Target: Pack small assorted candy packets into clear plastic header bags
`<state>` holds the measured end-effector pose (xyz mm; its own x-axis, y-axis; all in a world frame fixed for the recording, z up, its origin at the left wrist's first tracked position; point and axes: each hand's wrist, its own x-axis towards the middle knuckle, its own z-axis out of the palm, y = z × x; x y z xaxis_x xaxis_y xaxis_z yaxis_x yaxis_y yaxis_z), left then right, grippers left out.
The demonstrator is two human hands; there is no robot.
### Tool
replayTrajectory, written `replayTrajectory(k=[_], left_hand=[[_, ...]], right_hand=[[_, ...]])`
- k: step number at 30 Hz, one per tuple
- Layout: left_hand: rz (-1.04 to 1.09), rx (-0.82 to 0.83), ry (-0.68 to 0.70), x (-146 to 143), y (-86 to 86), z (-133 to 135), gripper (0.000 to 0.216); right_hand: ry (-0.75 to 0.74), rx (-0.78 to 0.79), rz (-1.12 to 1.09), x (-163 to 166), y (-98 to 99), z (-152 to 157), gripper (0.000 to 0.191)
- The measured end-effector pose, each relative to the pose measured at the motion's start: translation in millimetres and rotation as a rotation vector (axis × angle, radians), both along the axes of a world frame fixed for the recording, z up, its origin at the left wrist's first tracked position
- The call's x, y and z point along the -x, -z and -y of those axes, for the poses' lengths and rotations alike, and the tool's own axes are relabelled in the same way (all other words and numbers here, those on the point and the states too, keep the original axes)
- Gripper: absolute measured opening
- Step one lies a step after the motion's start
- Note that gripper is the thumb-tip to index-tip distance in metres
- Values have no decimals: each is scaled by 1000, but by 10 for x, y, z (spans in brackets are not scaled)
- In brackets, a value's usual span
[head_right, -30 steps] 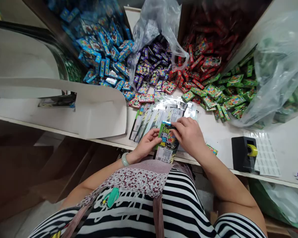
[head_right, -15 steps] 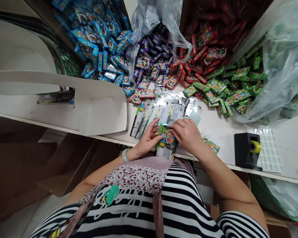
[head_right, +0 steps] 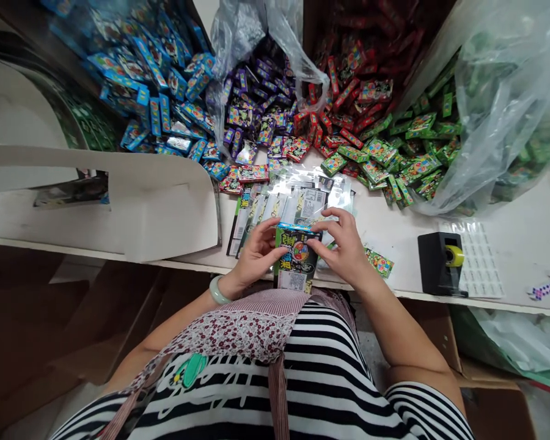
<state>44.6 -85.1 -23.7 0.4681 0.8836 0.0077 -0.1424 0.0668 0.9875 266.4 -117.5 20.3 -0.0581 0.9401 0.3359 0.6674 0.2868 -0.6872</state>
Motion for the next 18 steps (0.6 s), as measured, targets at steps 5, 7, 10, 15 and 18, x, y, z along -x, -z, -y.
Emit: replayTrajectory(k=[5,7,10,15,18], left_hand=[[-13,26,13,-7,37,55,51],[-3,44,31,-30,8,36,52],[37,57,25,-107,-64,-69,55],[192,230,-51,-281,-95,-435,60],[261,426,-48,-347,-29,-670,52]], right_hand=[[-36,67,-156,22,113,79,11],[-32,158,-235,2,128,82,16],[-62,344,-360,-88,69,-24,26],[-147,420,-525,-215,-104,-503,45],[-113,513,-530,-186,-174,-859,43]])
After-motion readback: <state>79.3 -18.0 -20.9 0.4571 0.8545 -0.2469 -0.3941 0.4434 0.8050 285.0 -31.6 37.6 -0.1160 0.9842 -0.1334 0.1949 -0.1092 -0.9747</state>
